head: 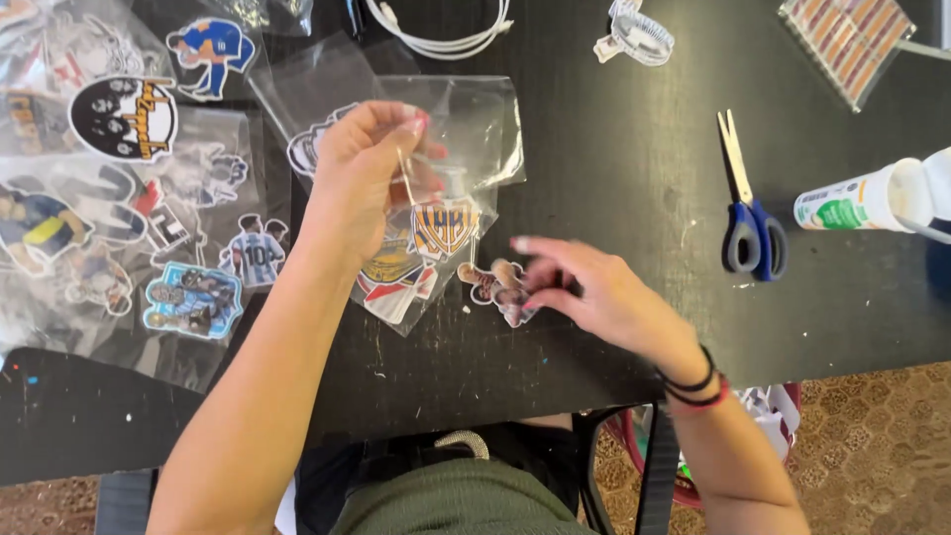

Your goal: Cutting a sticker with scissors and then placing various stickers into individual plastic bags.

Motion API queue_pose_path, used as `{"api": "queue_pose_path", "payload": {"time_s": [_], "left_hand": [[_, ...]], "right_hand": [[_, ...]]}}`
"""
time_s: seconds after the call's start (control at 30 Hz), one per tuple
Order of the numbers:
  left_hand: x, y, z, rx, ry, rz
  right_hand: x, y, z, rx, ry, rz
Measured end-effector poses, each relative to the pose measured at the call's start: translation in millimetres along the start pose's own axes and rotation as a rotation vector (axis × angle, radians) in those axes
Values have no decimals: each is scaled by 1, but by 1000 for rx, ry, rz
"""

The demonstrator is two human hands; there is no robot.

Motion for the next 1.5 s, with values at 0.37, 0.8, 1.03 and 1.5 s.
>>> {"api": "queue_pose_path", "payload": {"time_s": [0.37,0.8,1.03,1.5], "left_hand": [[-33,39,-9,-336,-546,-46],[-28,24,11,-311,-199,-78],[-24,32,32,-182,-337,42],[-2,8,-7,-119,-229,228]], "right_hand": [[-13,-24,-54,590,74,407],[48,-14,-28,220,-543,864],[64,-17,15,25,-784,997],[69,-25,68,55,-676,1061]]}}
Point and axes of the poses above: each hand's wrist, its own y-axis away from the middle knuckle, its own x-axis out of the back of the hand, z = x × y, the point moved 7 cm from there along -y, towards the middle knuckle, and after that the axes turned 15 degrees about z, right-handed, at the moved point
